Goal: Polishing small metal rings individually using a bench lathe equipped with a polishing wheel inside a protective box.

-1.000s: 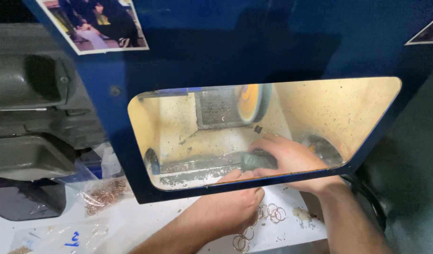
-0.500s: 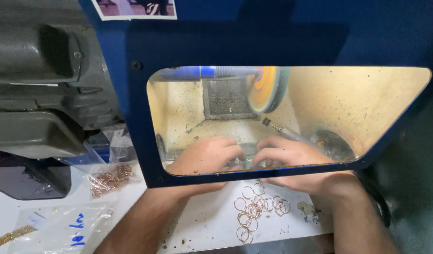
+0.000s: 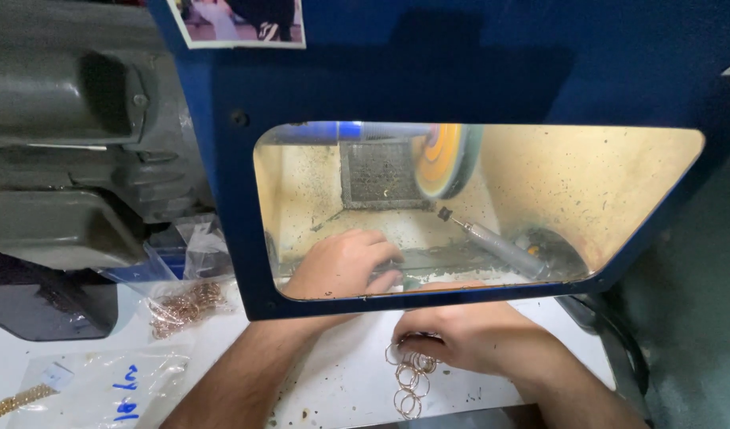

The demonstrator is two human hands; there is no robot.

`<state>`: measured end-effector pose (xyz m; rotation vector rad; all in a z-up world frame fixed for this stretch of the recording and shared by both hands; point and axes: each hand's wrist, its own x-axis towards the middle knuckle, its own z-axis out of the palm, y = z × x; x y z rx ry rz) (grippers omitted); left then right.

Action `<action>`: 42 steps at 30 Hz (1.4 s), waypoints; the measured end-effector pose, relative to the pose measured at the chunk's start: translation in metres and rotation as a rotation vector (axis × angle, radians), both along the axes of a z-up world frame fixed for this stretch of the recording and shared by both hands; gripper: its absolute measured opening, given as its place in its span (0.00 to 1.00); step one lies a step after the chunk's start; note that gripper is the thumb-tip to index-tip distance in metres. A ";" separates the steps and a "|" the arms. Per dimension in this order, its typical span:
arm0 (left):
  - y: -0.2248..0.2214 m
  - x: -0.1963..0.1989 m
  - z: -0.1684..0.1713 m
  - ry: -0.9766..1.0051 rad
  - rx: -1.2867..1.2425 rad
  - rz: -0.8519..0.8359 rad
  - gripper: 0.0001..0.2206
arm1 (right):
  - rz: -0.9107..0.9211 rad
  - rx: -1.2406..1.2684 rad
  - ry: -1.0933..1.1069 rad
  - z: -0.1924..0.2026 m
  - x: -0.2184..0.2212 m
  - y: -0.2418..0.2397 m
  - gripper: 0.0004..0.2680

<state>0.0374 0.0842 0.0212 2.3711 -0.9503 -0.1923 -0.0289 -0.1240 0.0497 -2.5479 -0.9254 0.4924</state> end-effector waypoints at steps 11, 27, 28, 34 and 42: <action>-0.036 -0.008 0.055 0.499 -0.508 0.405 0.14 | -0.917 0.611 0.299 0.031 0.052 -0.025 0.14; -0.039 0.041 0.034 0.151 -0.789 0.227 0.03 | -1.028 0.611 0.308 0.023 0.096 -0.029 0.04; -0.040 0.044 0.032 0.153 -0.788 0.226 0.03 | -1.030 0.612 0.309 0.023 0.099 -0.030 0.04; -0.039 0.049 0.030 0.087 -0.786 0.214 0.04 | -0.969 0.587 0.278 0.009 0.103 -0.034 0.08; -0.049 0.045 0.027 0.748 -0.947 0.289 0.11 | -1.045 0.992 0.516 -0.015 0.095 -0.028 0.10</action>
